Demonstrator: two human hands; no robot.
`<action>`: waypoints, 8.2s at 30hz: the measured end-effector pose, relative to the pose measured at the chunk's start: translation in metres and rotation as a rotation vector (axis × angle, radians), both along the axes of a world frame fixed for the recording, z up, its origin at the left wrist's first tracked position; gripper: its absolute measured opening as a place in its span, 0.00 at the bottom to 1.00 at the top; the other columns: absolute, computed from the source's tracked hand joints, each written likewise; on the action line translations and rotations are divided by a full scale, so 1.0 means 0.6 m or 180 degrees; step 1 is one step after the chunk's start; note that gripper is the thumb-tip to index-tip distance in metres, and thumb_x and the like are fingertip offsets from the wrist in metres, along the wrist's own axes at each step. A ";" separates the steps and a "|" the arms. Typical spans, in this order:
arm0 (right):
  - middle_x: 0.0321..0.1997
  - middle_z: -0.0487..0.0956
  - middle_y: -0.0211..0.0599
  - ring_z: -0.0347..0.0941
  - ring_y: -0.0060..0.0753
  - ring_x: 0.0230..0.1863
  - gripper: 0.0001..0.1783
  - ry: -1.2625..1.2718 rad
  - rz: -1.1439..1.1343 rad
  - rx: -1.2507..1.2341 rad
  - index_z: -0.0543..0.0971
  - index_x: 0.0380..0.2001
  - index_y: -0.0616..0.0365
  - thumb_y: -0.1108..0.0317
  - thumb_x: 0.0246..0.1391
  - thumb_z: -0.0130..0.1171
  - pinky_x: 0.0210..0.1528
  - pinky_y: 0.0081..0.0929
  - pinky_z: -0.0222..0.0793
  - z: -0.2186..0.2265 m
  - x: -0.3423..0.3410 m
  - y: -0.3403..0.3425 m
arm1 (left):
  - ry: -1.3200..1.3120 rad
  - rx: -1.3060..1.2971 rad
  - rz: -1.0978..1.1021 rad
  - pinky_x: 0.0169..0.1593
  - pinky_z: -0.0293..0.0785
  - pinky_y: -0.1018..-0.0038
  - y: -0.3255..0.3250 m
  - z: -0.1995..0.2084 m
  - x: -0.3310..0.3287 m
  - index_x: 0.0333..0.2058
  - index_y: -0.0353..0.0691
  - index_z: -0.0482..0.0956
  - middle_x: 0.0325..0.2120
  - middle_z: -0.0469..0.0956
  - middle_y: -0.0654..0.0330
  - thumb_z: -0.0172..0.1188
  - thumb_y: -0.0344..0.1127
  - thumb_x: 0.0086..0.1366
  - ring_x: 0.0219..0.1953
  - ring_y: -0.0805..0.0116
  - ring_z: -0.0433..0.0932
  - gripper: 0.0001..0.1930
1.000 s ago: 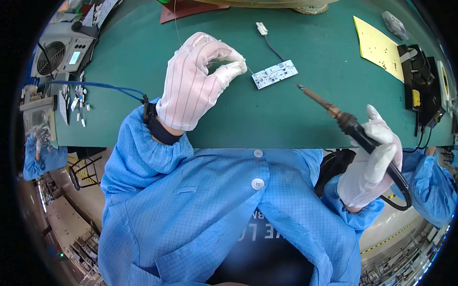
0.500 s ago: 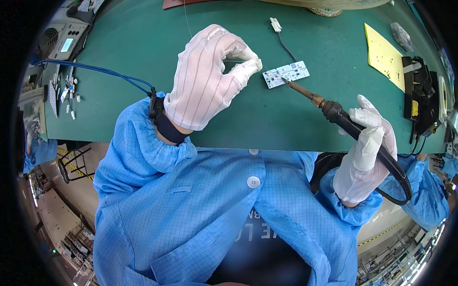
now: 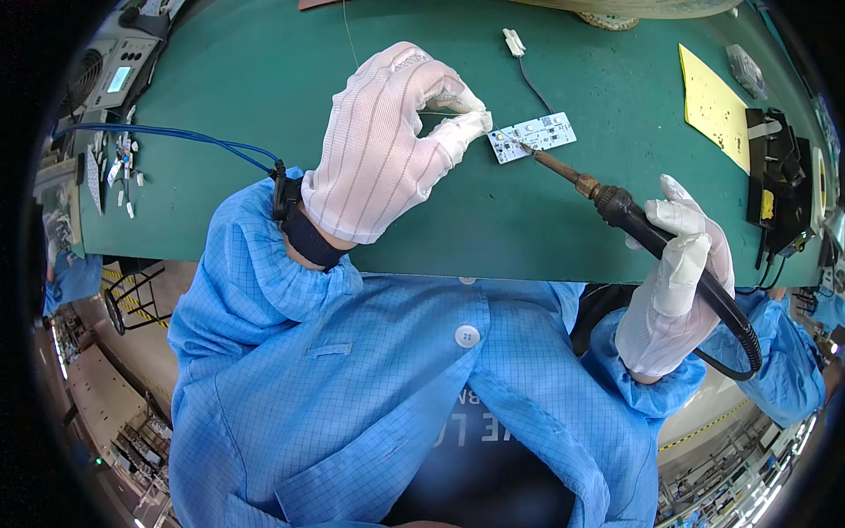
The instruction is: Soldering electronic components onto a printed circuit board at a manual assembly station.
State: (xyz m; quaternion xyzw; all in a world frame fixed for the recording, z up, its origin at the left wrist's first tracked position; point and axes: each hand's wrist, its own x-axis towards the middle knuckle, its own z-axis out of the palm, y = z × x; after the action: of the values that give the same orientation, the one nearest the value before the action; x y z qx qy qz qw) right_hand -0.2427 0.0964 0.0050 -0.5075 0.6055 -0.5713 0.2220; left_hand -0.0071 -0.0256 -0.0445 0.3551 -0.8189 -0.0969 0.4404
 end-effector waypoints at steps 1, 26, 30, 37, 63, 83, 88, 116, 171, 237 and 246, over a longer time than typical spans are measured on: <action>0.45 0.81 0.55 0.78 0.31 0.31 0.24 0.0005 0.0000 -0.0002 0.81 0.38 0.68 0.52 0.64 0.56 0.41 0.29 0.74 0.001 0.001 0.000 | -0.0023 -0.0064 -0.0002 0.37 0.73 0.66 0.001 0.001 0.001 0.30 0.41 0.75 0.27 0.77 0.61 0.71 0.30 0.49 0.31 0.59 0.75 0.13; 0.34 0.83 0.46 0.78 0.34 0.36 0.24 0.0281 0.0147 0.0049 0.82 0.37 0.68 0.52 0.64 0.57 0.60 0.43 0.67 0.016 0.005 0.000 | -0.0013 -0.0156 -0.0046 0.37 0.70 0.68 -0.002 -0.010 -0.008 0.29 0.42 0.74 0.29 0.67 0.59 0.71 0.32 0.44 0.32 0.61 0.71 0.14; 0.34 0.83 0.47 0.78 0.33 0.35 0.25 0.0503 0.0206 -0.0097 0.82 0.36 0.68 0.51 0.64 0.56 0.62 0.44 0.65 0.014 0.005 -0.005 | -0.0021 -0.0278 -0.0072 0.36 0.70 0.68 -0.003 -0.006 -0.007 0.29 0.42 0.74 0.29 0.67 0.59 0.71 0.32 0.45 0.32 0.61 0.70 0.14; 0.33 0.83 0.45 0.78 0.30 0.32 0.23 0.0333 0.0098 -0.0017 0.81 0.36 0.68 0.53 0.64 0.56 0.67 0.50 0.60 0.015 0.011 -0.002 | -0.0089 0.0081 -0.0146 0.38 0.72 0.66 0.000 0.000 -0.004 0.29 0.42 0.76 0.28 0.73 0.61 0.70 0.32 0.49 0.31 0.60 0.74 0.11; 0.35 0.82 0.50 0.79 0.33 0.29 0.25 0.0269 0.0422 -0.0294 0.79 0.41 0.72 0.54 0.66 0.53 0.66 0.56 0.61 0.002 -0.022 0.004 | 0.0015 0.0051 -0.0235 0.37 0.73 0.66 -0.002 0.005 -0.005 0.31 0.41 0.75 0.27 0.77 0.61 0.70 0.29 0.51 0.31 0.59 0.75 0.11; 0.35 0.82 0.48 0.80 0.36 0.32 0.25 0.0115 0.0221 -0.0404 0.79 0.42 0.70 0.53 0.69 0.49 0.60 0.52 0.67 -0.007 -0.029 0.005 | -0.0293 -0.0256 0.0079 0.35 0.74 0.68 -0.022 -0.003 0.011 0.34 0.39 0.79 0.29 0.77 0.61 0.71 0.33 0.52 0.31 0.62 0.76 0.12; 0.39 0.78 0.43 0.73 0.34 0.42 0.25 -0.0398 0.0118 -0.0518 0.77 0.44 0.63 0.50 0.71 0.45 0.55 0.38 0.69 -0.039 -0.015 -0.001 | -0.0568 0.0285 0.0516 0.46 0.71 0.60 -0.032 0.022 0.022 0.41 0.48 0.80 0.39 0.74 0.61 0.75 0.44 0.44 0.44 0.57 0.73 0.24; 0.43 0.78 0.46 0.74 0.35 0.44 0.28 0.0395 -0.0843 -0.0644 0.72 0.52 0.70 0.53 0.73 0.37 0.53 0.32 0.70 -0.096 -0.049 0.017 | -0.0659 -0.1268 0.1742 0.58 0.66 0.61 -0.071 0.094 0.303 0.39 0.41 0.82 0.44 0.80 0.55 0.76 0.36 0.46 0.52 0.55 0.73 0.20; 0.37 0.79 0.41 0.73 0.33 0.42 0.23 -0.0297 -0.0573 -0.0980 0.77 0.50 0.65 0.54 0.69 0.49 0.54 0.35 0.66 -0.100 -0.051 0.016 | 0.1469 0.3929 -0.0411 0.37 0.77 0.75 0.105 0.121 0.056 0.39 0.34 0.71 0.31 0.81 0.52 0.67 0.36 0.62 0.32 0.68 0.81 0.15; 0.40 0.81 0.43 0.77 0.31 0.35 0.20 -0.1048 -0.0171 -0.0705 0.80 0.43 0.65 0.56 0.66 0.54 0.42 0.27 0.72 -0.080 -0.058 0.026 | 0.0288 0.1736 -0.0025 0.48 0.68 0.74 0.022 0.079 -0.024 0.33 0.33 0.76 0.34 0.73 0.59 0.56 0.32 0.64 0.38 0.68 0.73 0.07; 0.27 0.79 0.38 0.72 0.28 0.29 0.26 -0.1872 -0.0173 -0.0516 0.78 0.42 0.66 0.50 0.70 0.46 0.37 0.26 0.67 -0.051 -0.022 0.012 | 0.0758 0.1415 0.0059 0.43 0.71 0.74 0.009 0.058 -0.017 0.32 0.37 0.80 0.33 0.77 0.60 0.62 0.30 0.61 0.35 0.69 0.74 0.03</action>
State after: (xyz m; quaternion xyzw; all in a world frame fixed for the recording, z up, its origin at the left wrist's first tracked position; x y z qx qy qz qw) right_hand -0.2562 0.1035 -0.0257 -0.3200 0.4811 -0.7459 0.3312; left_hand -0.0172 -0.0200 -0.0100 0.4368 -0.7165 -0.3116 0.4457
